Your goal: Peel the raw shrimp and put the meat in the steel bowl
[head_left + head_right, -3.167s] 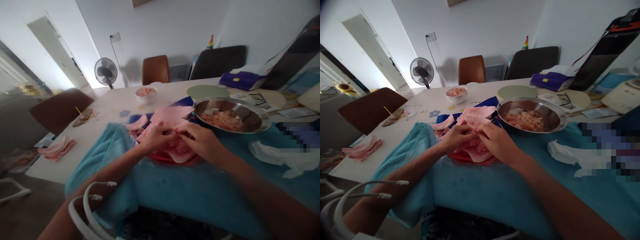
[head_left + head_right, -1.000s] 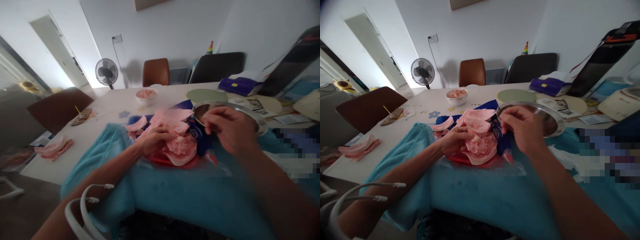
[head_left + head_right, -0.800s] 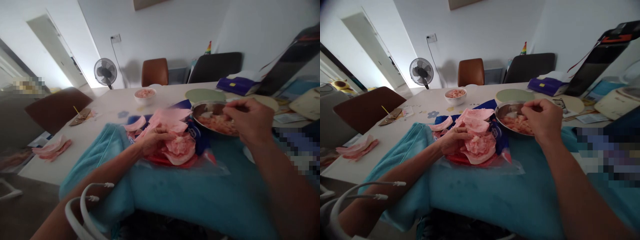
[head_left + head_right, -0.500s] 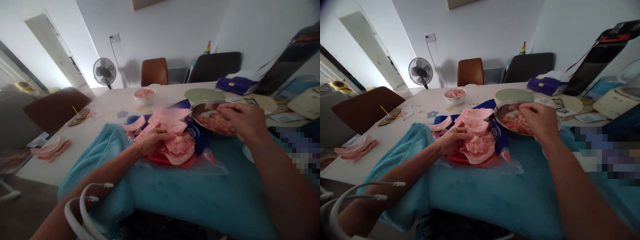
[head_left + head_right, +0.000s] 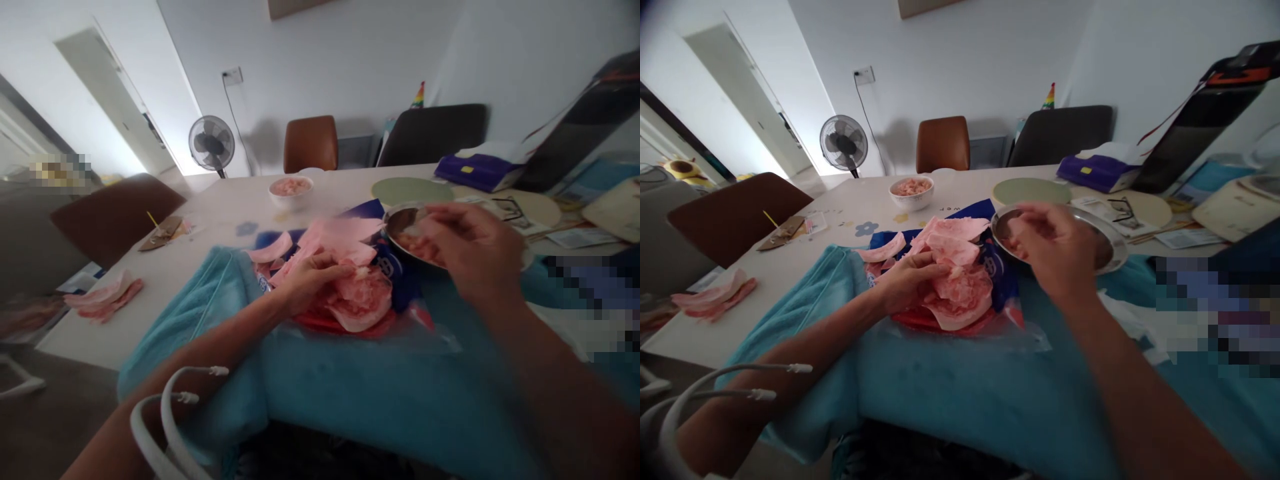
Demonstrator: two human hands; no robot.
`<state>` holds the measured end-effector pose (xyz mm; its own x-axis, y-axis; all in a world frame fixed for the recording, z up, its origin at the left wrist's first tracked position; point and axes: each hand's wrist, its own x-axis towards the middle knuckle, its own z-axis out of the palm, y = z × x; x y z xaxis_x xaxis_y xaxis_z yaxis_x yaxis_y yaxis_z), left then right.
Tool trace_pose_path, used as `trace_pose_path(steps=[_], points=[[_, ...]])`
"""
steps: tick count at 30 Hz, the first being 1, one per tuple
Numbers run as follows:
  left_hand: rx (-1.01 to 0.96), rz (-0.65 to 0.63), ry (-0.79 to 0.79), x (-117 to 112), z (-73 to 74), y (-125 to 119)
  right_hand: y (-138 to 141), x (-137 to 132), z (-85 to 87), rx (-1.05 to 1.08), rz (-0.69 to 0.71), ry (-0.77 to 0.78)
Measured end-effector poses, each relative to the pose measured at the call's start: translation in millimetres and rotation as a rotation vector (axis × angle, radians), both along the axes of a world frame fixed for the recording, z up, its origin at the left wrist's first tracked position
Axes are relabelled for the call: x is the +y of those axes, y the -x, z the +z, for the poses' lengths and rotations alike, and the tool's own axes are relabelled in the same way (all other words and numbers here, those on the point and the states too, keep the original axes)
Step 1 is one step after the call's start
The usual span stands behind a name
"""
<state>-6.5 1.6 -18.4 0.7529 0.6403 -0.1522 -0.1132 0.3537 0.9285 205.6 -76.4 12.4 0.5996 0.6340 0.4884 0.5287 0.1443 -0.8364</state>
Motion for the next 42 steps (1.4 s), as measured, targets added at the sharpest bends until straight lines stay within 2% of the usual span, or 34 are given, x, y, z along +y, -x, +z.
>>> trace_pose_path(steps=[4, 7, 13, 17, 21, 24, 28, 32, 35, 42], points=[[0.052, 0.015, -0.066, -1, -2.2, -1, 37, -10, -2.7, -0.153, 0.42, 0.152], [0.06, 0.027, -0.113, -2, -1.2, 0, 50, -11, -9.0, -0.246, 0.57, 0.196], [0.056, 0.046, -0.137, -6, 0.6, -1, 51, -8, -16.0, -0.339, 0.521, 0.172], [0.063, 0.012, -0.161, -7, 1.2, 0, 54, -9, -16.6, -0.425, 0.464, 0.162], [0.109, 0.01, -0.208, -7, 0.5, 1, 58, -11, -16.1, -0.411, 0.45, 0.141], [0.115, -0.01, -0.238, -6, -1.6, 2, 59, -12, -14.0, -0.267, 0.483, 0.192], [0.081, -0.085, -0.261, -3, -2.5, 4, 58, -12, -8.2, 0.063, 0.56, 0.326], [0.012, -0.172, -0.184, 0, 0.2, 5, 57, -11, -3.5, 0.324, 0.662, 0.363], [-0.01, -0.196, -0.142, 1, 1.5, 5, 58, -11, -3.5, 0.389, 0.69, 0.344], [-0.03, -0.282, -0.079, 4, 1.7, 6, 61, -13, -7.2, 0.42, 0.627, 0.378]])
